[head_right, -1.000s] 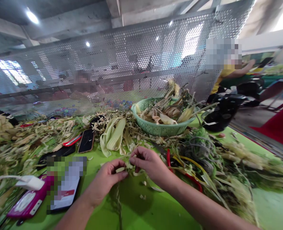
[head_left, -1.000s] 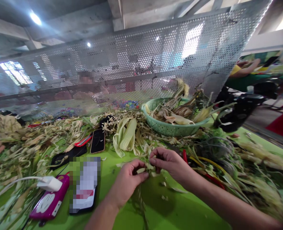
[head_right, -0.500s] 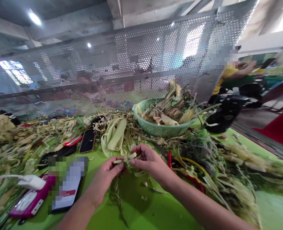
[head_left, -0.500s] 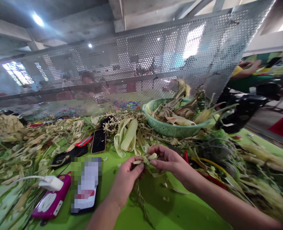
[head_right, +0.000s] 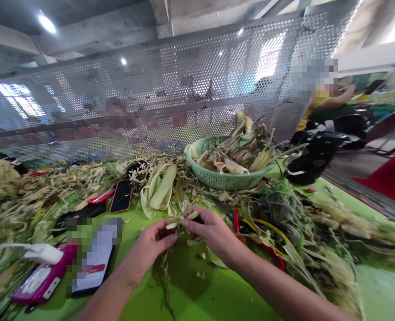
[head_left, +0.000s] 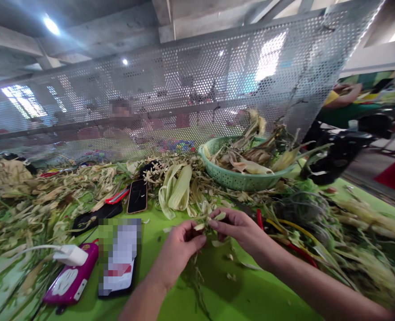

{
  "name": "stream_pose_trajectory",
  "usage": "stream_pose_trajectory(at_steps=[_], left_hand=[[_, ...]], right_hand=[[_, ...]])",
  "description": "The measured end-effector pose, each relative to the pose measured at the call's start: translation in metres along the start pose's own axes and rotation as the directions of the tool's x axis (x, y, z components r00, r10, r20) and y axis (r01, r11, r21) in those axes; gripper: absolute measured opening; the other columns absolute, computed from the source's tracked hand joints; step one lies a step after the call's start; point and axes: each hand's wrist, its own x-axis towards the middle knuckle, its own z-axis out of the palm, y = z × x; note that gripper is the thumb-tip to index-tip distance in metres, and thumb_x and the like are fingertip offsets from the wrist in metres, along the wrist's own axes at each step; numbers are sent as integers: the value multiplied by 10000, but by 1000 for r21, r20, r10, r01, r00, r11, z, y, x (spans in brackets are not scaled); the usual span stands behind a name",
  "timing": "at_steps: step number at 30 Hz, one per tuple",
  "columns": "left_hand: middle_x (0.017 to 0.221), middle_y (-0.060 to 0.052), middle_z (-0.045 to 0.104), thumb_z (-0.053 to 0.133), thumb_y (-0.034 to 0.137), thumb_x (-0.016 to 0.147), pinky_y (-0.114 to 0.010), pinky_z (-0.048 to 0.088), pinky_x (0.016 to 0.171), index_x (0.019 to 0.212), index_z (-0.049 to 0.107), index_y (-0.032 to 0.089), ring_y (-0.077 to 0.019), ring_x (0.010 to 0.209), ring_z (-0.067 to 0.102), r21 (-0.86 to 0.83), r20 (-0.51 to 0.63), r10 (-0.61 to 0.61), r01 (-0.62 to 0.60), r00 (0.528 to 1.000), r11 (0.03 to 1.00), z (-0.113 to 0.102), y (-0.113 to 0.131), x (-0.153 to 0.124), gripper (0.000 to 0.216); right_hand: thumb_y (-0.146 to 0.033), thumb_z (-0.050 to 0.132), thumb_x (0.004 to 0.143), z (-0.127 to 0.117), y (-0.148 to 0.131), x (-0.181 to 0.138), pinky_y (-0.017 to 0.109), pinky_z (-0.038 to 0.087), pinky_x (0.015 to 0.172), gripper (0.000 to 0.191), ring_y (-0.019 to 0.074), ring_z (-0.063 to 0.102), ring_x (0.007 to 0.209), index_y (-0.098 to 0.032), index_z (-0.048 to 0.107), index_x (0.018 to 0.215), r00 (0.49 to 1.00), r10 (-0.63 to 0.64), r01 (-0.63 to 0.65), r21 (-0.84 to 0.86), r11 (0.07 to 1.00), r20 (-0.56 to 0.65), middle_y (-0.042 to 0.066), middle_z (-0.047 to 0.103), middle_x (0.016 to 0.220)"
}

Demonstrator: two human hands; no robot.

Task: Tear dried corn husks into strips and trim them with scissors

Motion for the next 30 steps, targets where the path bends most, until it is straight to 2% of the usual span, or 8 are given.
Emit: stream_pose_trajectory(at_steps=[4, 8, 13, 16, 20, 24, 26, 30], left_hand=[[795, 1, 586, 698, 298, 725, -227, 398, 669, 911, 625, 183, -129, 739, 512, 111, 26, 29, -32, 999, 993, -1, -4, 0, 231], [699, 24, 541, 633, 291, 767, -206, 343, 556, 804, 617, 193, -101, 608, 450, 303, -15, 57, -50, 998, 952, 2, 0, -4, 106], [817, -25, 611, 604, 440, 782, -215, 308, 467, 1022, 627, 186, -88, 523, 437, 312, -39, -10, 22, 999, 950, 1, 8, -6, 350], [780, -26, 598, 577, 487, 796, -217, 329, 483, 1044, 622, 152, -76, 503, 439, 263, -20, -68, 71, 998, 962, -5, 10, -4, 419], [707, 5, 558, 649, 408, 752, -220, 350, 524, 892, 645, 153, -92, 546, 479, 258, -7, -71, 70, 997, 963, -7, 5, -2, 291], [593, 29, 518, 615, 240, 748, -231, 280, 514, 793, 667, 187, -105, 514, 415, 453, -47, 12, 11, 999, 891, -1, -4, -4, 86], [607, 13, 566, 580, 176, 743, -244, 269, 535, 751, 682, 202, -125, 539, 434, 559, -35, 83, -49, 996, 828, 1, -6, -7, 105], [679, -18, 652, 634, 285, 745, -266, 343, 612, 813, 702, 217, -178, 615, 528, 589, -19, 94, -64, 995, 806, 0, 4, -12, 118]], right_hand=[[-444, 742, 687, 2, 0, 0, 243, 385, 528, 312, 101, 471, 536, -159, 631, 751, 1000, 18, -18, 12, 1000, -11, -26, 536, 590], [-444, 735, 685, 5, -2, -2, 227, 343, 487, 320, 86, 436, 491, -149, 611, 693, 997, 76, -76, 16, 997, 20, -41, 505, 546], [-480, 732, 672, -2, -7, 1, 238, 359, 501, 350, 96, 453, 493, -159, 598, 710, 997, 44, -45, -8, 999, -69, -44, 516, 553], [-480, 734, 669, -9, -11, 4, 242, 376, 523, 351, 99, 466, 507, -159, 600, 708, 988, -1, -5, -42, 999, -155, -43, 518, 551], [-472, 730, 675, -12, -13, 4, 244, 390, 515, 341, 102, 477, 510, -162, 592, 712, 987, -7, -1, -50, 999, -158, -38, 521, 567], [-463, 726, 679, -6, -10, 2, 226, 373, 464, 336, 85, 450, 472, -164, 578, 712, 997, 10, -13, -33, 999, -81, -54, 473, 555], [-473, 735, 662, -5, -8, 3, 223, 372, 440, 349, 79, 438, 448, -171, 567, 712, 999, 17, -19, -34, 999, -51, -64, 453, 548], [-490, 731, 660, -7, -7, 4, 217, 370, 424, 360, 74, 430, 431, -180, 561, 727, 998, -2, -3, -89, 996, -57, -69, 456, 542]])
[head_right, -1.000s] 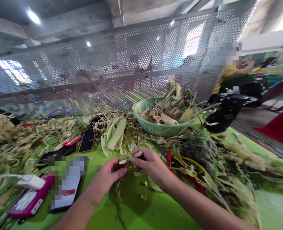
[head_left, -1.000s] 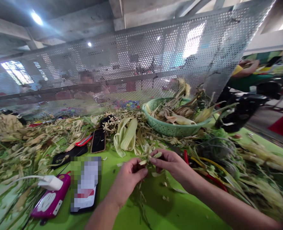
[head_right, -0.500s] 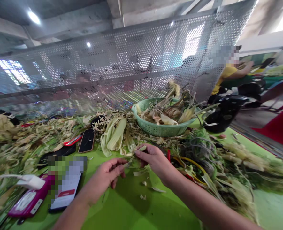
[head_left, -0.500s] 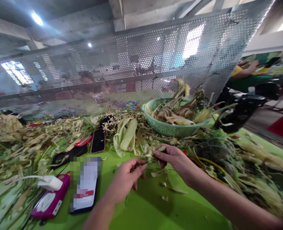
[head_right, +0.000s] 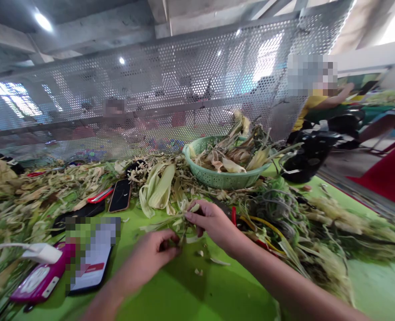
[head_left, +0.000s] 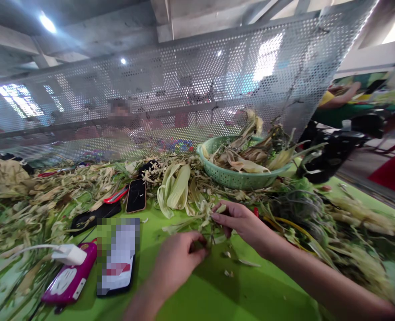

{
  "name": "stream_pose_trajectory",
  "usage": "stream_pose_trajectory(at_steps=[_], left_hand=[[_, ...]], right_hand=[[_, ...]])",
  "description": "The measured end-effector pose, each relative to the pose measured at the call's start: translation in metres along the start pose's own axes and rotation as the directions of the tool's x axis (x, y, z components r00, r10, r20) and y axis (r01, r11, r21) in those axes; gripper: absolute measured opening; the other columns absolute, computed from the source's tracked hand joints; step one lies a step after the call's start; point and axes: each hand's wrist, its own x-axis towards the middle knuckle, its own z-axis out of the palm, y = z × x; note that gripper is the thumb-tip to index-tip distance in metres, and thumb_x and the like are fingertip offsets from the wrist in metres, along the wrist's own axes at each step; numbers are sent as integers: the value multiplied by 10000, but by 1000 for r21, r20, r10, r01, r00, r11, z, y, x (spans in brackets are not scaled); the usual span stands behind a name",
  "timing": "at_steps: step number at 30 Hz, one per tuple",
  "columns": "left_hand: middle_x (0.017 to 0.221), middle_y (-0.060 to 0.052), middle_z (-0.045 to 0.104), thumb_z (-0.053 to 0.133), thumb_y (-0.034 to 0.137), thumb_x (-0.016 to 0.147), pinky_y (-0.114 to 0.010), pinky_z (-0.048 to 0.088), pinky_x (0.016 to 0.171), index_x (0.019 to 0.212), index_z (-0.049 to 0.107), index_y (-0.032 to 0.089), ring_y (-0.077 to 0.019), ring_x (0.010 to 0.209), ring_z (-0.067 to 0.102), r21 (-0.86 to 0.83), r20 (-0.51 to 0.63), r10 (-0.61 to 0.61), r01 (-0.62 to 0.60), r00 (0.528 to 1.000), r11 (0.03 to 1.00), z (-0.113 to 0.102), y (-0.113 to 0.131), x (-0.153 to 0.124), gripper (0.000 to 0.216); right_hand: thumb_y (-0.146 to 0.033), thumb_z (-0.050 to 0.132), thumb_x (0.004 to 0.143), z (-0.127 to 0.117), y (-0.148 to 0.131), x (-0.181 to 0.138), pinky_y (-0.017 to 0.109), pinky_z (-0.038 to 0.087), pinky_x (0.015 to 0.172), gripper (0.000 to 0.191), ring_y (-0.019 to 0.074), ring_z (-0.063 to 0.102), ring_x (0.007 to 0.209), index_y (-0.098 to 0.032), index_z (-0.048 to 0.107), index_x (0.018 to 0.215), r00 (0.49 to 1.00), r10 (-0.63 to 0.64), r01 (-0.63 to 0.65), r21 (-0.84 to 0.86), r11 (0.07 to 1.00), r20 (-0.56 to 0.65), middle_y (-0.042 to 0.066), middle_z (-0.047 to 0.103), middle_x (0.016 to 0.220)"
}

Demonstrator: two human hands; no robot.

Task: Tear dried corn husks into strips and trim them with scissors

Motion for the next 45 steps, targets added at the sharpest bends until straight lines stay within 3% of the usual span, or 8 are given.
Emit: stream_pose_trajectory(at_steps=[3, 7, 13, 16, 21, 30, 36, 45], left_hand=[[913, -61, 689, 597, 427, 792, -297, 403, 738, 955, 675, 215, -227, 835, 591, -124, -63, -16, 8, 998, 992, -7, 8, 0, 279], [1006, -79, 667, 612, 415, 796, -309, 425, 823, 1018, 624, 196, -226, 945, 587, -315, -43, 18, -30, 999, 948, -2, 11, 2, 311], [923, -66, 656, 637, 354, 783, -316, 434, 834, 932, 625, 167, -199, 891, 585, -433, -107, -43, -8, 993, 901, 3, 5, 4, 240], [945, -57, 652, 617, 384, 795, -327, 435, 844, 977, 626, 178, -193, 896, 583, -524, -68, -76, 30, 995, 851, 3, 7, 4, 275], [874, -48, 632, 695, 388, 732, -311, 454, 793, 926, 623, 150, -175, 829, 578, -660, -34, -44, 11, 998, 751, 8, 6, 6, 315], [815, -31, 604, 707, 276, 721, -275, 457, 714, 848, 614, 125, -127, 706, 560, -781, -3, -132, 80, 991, 620, 9, 7, 3, 218], [726, 4, 564, 657, 277, 736, -234, 418, 637, 824, 591, 150, -107, 641, 520, -704, -25, -139, 81, 990, 705, 6, 15, 0, 168], [793, -15, 569, 625, 322, 752, -248, 420, 645, 950, 616, 179, -140, 717, 514, -614, -59, -29, -13, 998, 789, 3, 8, 2, 244]], right_hand=[[-475, 724, 679, -1, 0, -1, 211, 368, 442, 338, 78, 433, 453, -179, 579, 753, 1000, -12, 14, -81, 997, 26, -66, 466, 537], [-443, 718, 706, 7, -2, -8, 197, 336, 449, 308, 79, 437, 490, -168, 596, 773, 996, -3, 14, -129, 991, 86, -45, 514, 564], [-454, 742, 675, 15, -6, -10, 214, 398, 486, 351, 99, 461, 539, -173, 611, 839, 999, -27, 29, -64, 998, 32, -44, 499, 590], [-461, 732, 683, 12, -5, -8, 221, 397, 496, 344, 103, 454, 549, -168, 628, 829, 998, -56, 56, -48, 997, 5, -40, 484, 601], [-436, 738, 690, 12, -5, -10, 223, 378, 527, 325, 109, 483, 584, -168, 646, 849, 998, -22, 24, -25, 999, 62, -12, 574, 671], [-378, 776, 671, 15, -5, -10, 212, 373, 531, 301, 105, 485, 604, -167, 620, 818, 994, -35, 31, 37, 999, 104, -14, 578, 682], [-390, 756, 689, 14, -6, -10, 212, 374, 517, 290, 102, 462, 579, -158, 640, 819, 995, -49, 49, -3, 999, 87, -20, 549, 654], [-356, 730, 706, 8, -19, -5, 292, 455, 705, 205, 190, 577, 791, -172, 720, 797, 967, -236, 255, -354, 900, 97, 37, 626, 817]])
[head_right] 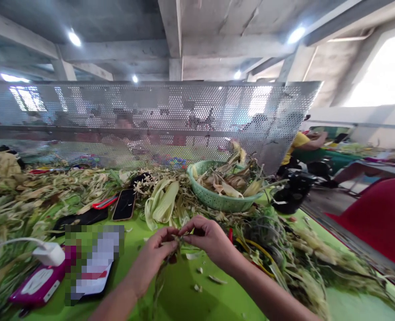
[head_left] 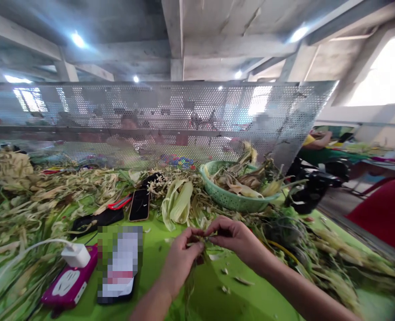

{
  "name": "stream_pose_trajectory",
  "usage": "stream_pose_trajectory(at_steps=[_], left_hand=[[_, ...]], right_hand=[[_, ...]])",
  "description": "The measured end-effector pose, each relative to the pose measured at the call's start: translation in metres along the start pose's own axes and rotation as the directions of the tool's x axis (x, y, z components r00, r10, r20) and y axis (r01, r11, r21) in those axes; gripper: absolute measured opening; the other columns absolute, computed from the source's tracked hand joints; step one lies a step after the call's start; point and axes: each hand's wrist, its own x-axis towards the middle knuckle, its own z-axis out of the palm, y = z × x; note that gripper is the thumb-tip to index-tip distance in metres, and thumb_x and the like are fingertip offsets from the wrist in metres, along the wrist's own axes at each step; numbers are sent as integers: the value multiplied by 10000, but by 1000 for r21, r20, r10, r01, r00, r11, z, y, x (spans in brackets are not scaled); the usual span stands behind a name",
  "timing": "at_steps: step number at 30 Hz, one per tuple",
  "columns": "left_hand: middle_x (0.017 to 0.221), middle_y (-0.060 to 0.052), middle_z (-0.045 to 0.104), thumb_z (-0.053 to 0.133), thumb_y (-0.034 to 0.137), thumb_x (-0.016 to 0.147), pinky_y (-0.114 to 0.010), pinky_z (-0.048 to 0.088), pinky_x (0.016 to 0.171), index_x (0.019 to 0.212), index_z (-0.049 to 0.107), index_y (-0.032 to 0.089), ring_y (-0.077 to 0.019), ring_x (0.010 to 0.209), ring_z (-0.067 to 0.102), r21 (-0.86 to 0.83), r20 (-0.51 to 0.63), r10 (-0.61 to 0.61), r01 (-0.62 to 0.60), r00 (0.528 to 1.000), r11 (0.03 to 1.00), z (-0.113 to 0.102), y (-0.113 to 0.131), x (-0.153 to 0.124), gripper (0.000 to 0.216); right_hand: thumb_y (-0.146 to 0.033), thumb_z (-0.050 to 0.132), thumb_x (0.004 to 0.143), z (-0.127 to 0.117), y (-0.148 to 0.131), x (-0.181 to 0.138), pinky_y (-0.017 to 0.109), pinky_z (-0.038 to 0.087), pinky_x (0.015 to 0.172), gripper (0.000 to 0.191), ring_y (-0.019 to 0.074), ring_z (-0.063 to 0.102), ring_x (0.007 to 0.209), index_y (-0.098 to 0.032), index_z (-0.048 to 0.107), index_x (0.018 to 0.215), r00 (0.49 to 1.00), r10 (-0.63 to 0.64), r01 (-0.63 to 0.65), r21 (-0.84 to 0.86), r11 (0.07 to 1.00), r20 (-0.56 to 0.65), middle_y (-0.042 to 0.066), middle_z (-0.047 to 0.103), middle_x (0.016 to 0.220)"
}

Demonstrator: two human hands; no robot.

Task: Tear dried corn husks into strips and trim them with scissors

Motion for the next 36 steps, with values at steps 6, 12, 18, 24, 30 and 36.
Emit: stream_pose_trajectory(at_steps=[6, 12, 18, 24, 30, 36], left_hand=[[757, -26, 576, 662, 374, 747, -236, 403, 605, 909, 620, 148, -122, 661, 497, -11, 53, 89, -88, 995, 996, 1, -1, 1, 281], [798, -16, 559, 687, 372, 734, -232, 419, 611, 881, 605, 149, -100, 644, 508, -236, 49, 12, 0, 999, 972, -4, -2, 1, 279], [741, 1, 554, 728, 356, 695, -214, 408, 566, 874, 601, 147, -81, 581, 503, -349, 50, -10, 27, 999, 937, -8, -4, 3, 303], [699, 24, 539, 740, 354, 677, -197, 409, 556, 854, 607, 153, -70, 572, 489, -273, 26, -21, 27, 999, 962, -10, -5, 5, 298], [764, 14, 585, 768, 366, 637, -208, 460, 595, 867, 619, 167, -81, 625, 531, -307, -42, -74, 57, 996, 950, -13, -3, 4, 338], [769, 12, 602, 739, 365, 678, -210, 468, 586, 912, 634, 175, -87, 625, 553, -305, -35, -52, 39, 998, 952, -16, -2, 1, 320]], right_hand=[[-343, 755, 664, 2, -18, -1, 258, 428, 606, 252, 135, 543, 635, -158, 651, 799, 998, 70, -69, 94, 993, -6, -16, 606, 666], [-376, 694, 734, 12, -31, -11, 260, 447, 573, 385, 91, 555, 579, -189, 575, 1049, 986, 156, -137, 250, 959, -60, 46, 623, 1015], [-366, 764, 653, 19, -23, -14, 275, 454, 639, 368, 136, 572, 662, -150, 617, 911, 980, 198, -200, 274, 941, 35, 6, 618, 737], [-291, 640, 767, 0, -27, -24, 257, 423, 632, 125, 154, 562, 678, -167, 655, 771, 993, 7, -53, -378, 925, -120, 14, 627, 718], [-307, 545, 830, -64, -34, -61, 261, 438, 668, 198, 165, 596, 746, -212, 649, 968, 947, -84, -160, -684, 712, -309, 32, 669, 927], [-314, 533, 813, -88, -2, -99, 304, 465, 702, 208, 207, 624, 790, -234, 690, 924, 952, 195, -306, -760, 573, -237, 35, 704, 919]])
